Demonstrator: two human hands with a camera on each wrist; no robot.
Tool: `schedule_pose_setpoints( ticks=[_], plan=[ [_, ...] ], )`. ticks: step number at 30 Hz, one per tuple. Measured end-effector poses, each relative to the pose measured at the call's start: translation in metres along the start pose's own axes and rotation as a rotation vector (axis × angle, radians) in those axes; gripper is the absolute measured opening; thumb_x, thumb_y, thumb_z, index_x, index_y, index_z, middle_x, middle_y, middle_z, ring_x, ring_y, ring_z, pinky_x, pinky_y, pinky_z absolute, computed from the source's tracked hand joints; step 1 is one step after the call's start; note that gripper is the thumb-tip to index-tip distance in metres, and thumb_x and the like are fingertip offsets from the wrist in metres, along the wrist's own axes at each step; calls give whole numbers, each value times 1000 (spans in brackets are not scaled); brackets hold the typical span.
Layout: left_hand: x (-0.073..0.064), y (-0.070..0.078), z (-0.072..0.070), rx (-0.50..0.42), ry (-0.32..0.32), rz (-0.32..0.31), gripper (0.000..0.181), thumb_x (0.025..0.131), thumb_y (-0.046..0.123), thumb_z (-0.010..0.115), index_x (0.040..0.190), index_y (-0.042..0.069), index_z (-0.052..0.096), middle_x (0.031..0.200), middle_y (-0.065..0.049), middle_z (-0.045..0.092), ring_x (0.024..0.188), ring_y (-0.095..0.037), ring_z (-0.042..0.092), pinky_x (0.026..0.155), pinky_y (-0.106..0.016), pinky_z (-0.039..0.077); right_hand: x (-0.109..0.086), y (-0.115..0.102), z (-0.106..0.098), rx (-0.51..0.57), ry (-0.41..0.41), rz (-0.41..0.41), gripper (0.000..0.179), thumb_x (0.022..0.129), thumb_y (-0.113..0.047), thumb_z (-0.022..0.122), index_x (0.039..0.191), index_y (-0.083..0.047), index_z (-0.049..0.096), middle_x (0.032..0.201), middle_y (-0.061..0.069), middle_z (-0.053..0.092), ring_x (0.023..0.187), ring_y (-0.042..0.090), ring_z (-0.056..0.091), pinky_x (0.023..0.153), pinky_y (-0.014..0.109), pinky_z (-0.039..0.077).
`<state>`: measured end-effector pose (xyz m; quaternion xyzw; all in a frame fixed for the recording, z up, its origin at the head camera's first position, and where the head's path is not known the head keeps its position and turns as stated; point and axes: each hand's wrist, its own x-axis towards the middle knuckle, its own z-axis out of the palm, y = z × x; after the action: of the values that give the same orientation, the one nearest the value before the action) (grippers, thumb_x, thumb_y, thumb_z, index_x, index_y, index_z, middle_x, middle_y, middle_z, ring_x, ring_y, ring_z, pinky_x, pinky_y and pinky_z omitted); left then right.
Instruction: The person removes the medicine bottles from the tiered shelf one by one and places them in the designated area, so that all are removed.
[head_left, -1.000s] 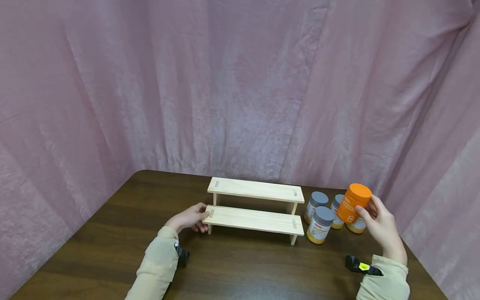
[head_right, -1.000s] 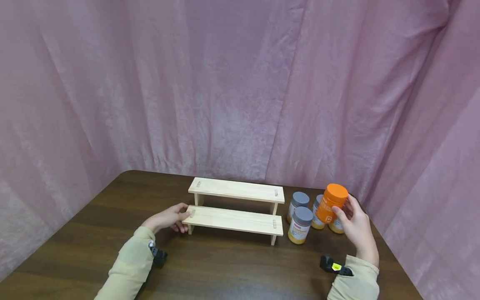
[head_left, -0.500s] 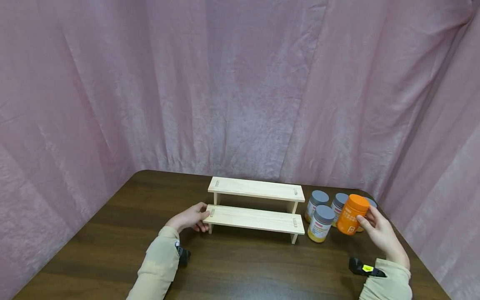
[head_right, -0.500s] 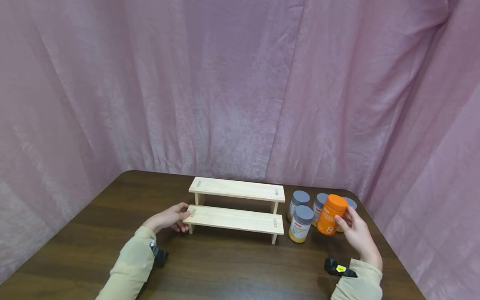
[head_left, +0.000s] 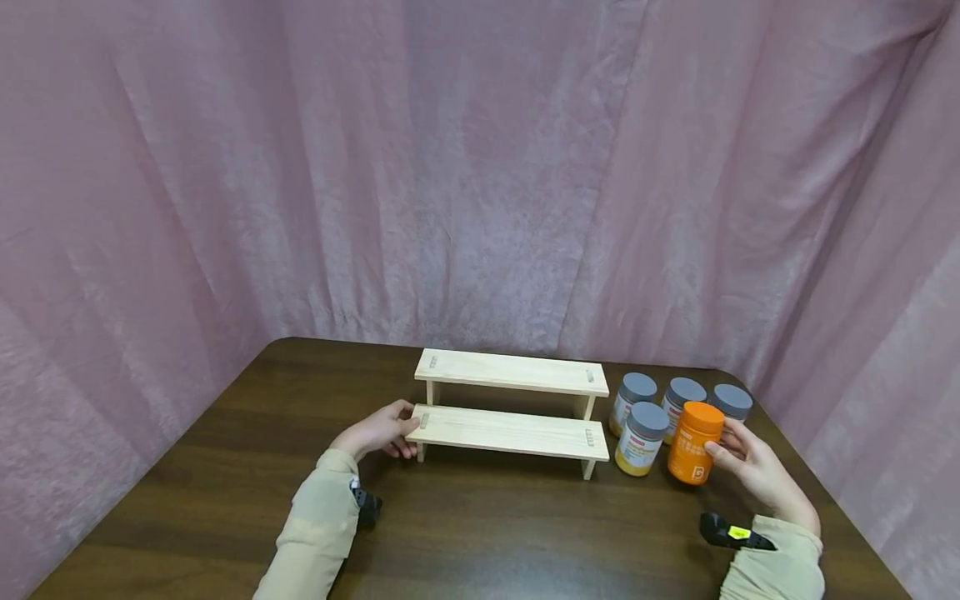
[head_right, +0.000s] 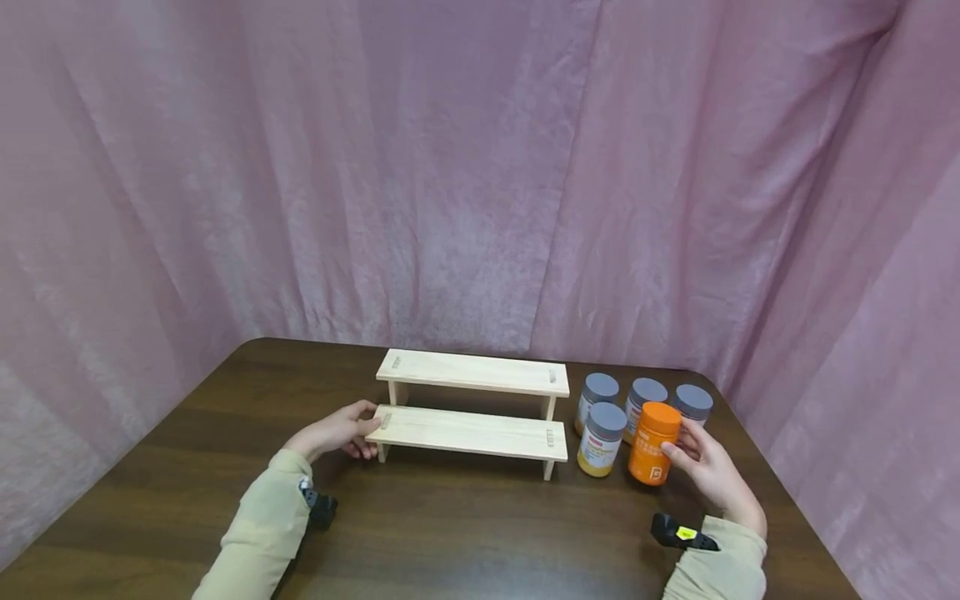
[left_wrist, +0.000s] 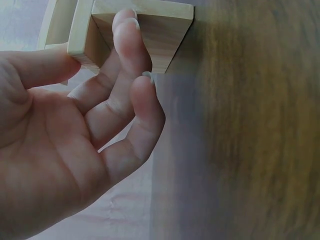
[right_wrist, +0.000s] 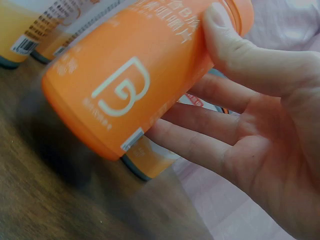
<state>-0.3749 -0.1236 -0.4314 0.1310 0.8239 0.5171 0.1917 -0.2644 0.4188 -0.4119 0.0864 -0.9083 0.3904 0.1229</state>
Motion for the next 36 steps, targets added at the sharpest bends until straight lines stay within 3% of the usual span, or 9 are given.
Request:
schedule_pose_setpoints(
  ticks=[3, 6, 14, 18, 20, 25, 31, 33, 36],
  plan=[
    [0, 0, 0, 5, 6, 0, 38, 102, 18, 45, 130, -6, 34, 67, -3, 65, 57, -8, 60, 58, -26, 46, 1, 2, 0, 2, -29, 24, 60, 96, -10, 60, 139, 17, 28, 129, 39, 48, 94, -26, 40, 75, 8, 45],
    [1, 0, -1, 15, 10, -4, 39, 102, 19, 46, 130, -5, 35, 68, -4, 66, 58, -9, 60, 59, -27, 46, 2, 2, 1, 29, -52, 42, 62, 96, -11, 59, 140, 17, 26, 133, 44, 41, 94, -27, 39, 76, 7, 44],
    [0, 1, 0, 17, 20, -9, 37, 102, 17, 46, 129, -6, 35, 66, -3, 65, 56, -8, 60, 58, -25, 46, -4, 2, -3, 53, -126, 77, 65, 96, -12, 59, 143, 14, 21, 133, 44, 43, 95, -22, 45, 76, 12, 46],
    [-1, 0, 0, 15, 16, -9, 37, 102, 16, 46, 129, -6, 35, 66, -3, 65, 56, -8, 60, 58, -26, 46, -5, 5, -4, 171, -154, 75, 68, 94, -7, 60, 143, 13, 17, 124, 9, 58, 97, -20, 49, 77, 17, 51],
    [0, 0, 0, 13, 14, -5, 37, 102, 16, 46, 129, -6, 35, 66, -3, 65, 56, -8, 60, 58, -25, 46, -4, 6, -3, 199, -164, 83, 70, 95, -8, 60, 144, 12, 15, 127, 9, 56, 99, -21, 49, 78, 16, 51],
    [1, -1, 0, 7, 12, 5, 37, 102, 16, 45, 129, -6, 35, 66, -2, 64, 56, -8, 59, 57, -25, 46, 2, 5, 1, 111, -141, 85, 70, 94, -14, 62, 145, 11, 21, 139, 41, 39, 99, -26, 39, 81, 9, 43],
    [1, 0, 0, 9, 11, 5, 36, 103, 16, 45, 129, -6, 35, 66, -2, 65, 56, -8, 60, 58, -25, 46, 10, 2, 6, 72, -94, 102, 66, 92, -16, 66, 142, 7, 29, 131, 9, 54, 98, -25, 41, 81, 11, 44],
    [1, 0, 0, 9, 8, 6, 36, 103, 16, 45, 129, -6, 35, 66, -2, 65, 56, -8, 60, 57, -25, 46, 10, 1, 7, 60, -86, 127, 67, 92, -18, 67, 142, 6, 29, 130, 10, 55, 97, -23, 43, 80, 11, 44],
    [0, 0, 0, 3, 6, 3, 35, 102, 16, 45, 128, -6, 35, 66, -2, 64, 56, -8, 60, 57, -25, 46, 8, -1, 6, 29, -88, 152, 69, 92, -21, 66, 143, 5, 27, 136, 27, 49, 99, -18, 46, 79, 12, 43]
  ],
)
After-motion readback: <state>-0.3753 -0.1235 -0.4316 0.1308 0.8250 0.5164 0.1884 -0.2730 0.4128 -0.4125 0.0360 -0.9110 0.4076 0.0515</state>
